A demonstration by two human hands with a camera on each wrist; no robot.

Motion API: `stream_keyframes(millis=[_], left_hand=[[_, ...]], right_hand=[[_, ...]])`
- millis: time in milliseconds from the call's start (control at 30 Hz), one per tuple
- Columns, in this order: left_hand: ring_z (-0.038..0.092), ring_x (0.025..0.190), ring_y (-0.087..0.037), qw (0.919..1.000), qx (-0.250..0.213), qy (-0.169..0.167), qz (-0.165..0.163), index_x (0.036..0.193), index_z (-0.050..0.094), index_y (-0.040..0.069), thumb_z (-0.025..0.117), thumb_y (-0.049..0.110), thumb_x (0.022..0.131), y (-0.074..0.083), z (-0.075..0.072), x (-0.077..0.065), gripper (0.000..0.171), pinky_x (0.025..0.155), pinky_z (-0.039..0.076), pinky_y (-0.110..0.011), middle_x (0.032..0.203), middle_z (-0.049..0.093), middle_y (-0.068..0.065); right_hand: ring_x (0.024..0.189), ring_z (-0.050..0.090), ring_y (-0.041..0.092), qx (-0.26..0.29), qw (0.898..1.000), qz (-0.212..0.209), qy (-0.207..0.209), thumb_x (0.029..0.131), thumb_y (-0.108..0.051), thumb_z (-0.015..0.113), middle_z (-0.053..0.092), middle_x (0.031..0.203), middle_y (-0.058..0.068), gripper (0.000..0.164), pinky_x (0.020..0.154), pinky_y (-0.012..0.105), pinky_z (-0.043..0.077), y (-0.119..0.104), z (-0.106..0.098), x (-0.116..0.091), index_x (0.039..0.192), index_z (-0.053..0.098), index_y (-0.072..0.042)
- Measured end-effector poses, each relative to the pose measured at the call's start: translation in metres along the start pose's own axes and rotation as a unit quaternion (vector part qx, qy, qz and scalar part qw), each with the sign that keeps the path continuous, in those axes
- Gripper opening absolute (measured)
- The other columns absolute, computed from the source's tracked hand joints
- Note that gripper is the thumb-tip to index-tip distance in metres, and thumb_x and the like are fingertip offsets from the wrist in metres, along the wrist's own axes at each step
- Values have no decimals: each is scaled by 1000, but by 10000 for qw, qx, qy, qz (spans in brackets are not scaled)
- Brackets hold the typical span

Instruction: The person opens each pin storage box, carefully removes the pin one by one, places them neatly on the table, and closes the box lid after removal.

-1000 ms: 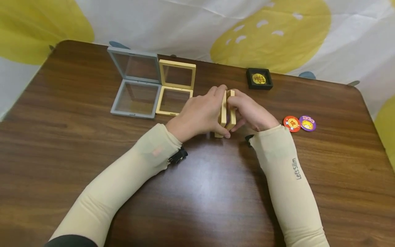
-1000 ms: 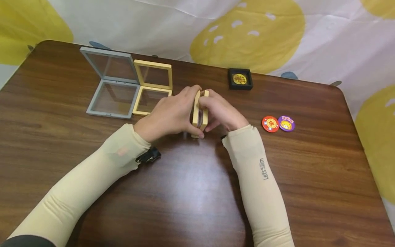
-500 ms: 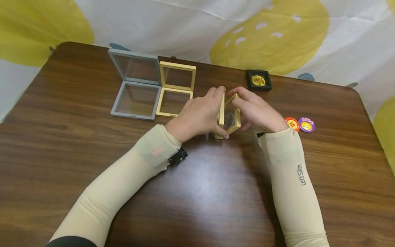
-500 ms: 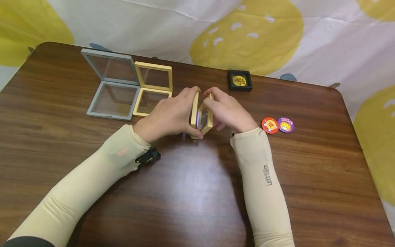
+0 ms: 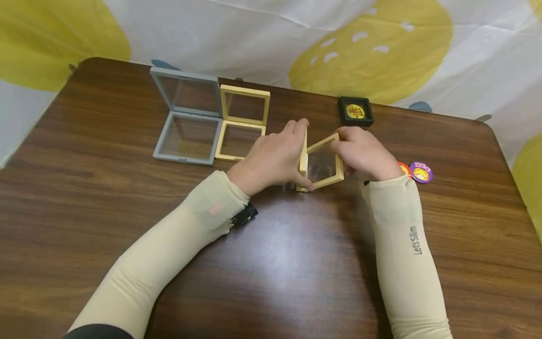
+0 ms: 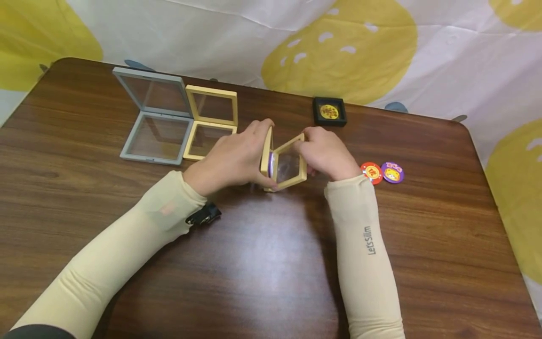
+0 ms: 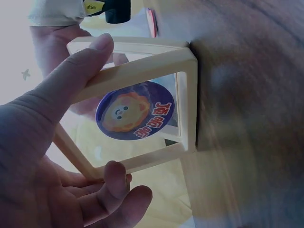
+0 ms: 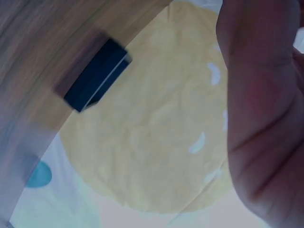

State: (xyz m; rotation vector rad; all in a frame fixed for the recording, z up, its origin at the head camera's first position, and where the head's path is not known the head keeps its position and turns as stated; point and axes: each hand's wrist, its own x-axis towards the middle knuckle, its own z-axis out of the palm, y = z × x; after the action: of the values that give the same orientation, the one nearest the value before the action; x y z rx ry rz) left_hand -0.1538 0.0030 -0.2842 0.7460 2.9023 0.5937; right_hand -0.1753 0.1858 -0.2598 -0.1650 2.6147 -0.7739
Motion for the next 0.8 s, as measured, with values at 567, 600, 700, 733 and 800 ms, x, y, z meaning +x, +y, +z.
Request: stream_keyframes(millis=[567, 600, 700, 733, 800], left_hand=[[60, 70, -27, 9995, 3, -200, -235, 137, 26, 3, 84, 59, 53, 0, -3, 1, 116, 64, 54, -44, 124, 47, -14], [60, 70, -27, 9995, -8, -216, -241, 137, 26, 3, 84, 58, 53, 1, -3, 1, 116, 64, 54, -44, 124, 47, -14], [61, 71, -28, 9993, -18, -288, -247, 138, 26, 3, 84, 57, 55, 0, -3, 1, 115, 65, 55, -44, 127, 46, -15], [61, 72, -28, 9992, -21, -305, -243, 138, 26, 3, 84, 57, 55, 0, -3, 1, 115, 65, 55, -45, 128, 46, -15], [61, 72, -28, 9991, -9, -346, -229, 139, 25, 3, 84, 57, 56, 0, -3, 1, 116, 66, 55, -45, 130, 45, -15]], right_hand=[[57, 62, 17, -218, 9995, 169, -180, 88, -17, 56, 62, 65, 6, 25, 58, 33, 54, 18, -10, 6, 100, 64, 3], [59, 62, 18, -273, 9993, 162, -201, 89, -20, 56, 63, 68, 7, 29, 60, 33, 53, 19, -11, 4, 106, 64, 2], [67, 61, 21, -465, 9982, 163, -340, 94, -31, 52, 62, 82, 10, 43, 67, 35, 49, 22, -14, 2, 125, 57, -1], [67, 60, 22, -555, 9976, 162, -372, 96, -34, 49, 61, 82, 11, 46, 67, 36, 47, 23, -15, 1, 129, 54, -3], [65, 57, 23, -742, 9962, 139, -436, 99, -36, 42, 56, 77, 10, 49, 68, 36, 43, 26, -17, 0, 135, 49, -5]])
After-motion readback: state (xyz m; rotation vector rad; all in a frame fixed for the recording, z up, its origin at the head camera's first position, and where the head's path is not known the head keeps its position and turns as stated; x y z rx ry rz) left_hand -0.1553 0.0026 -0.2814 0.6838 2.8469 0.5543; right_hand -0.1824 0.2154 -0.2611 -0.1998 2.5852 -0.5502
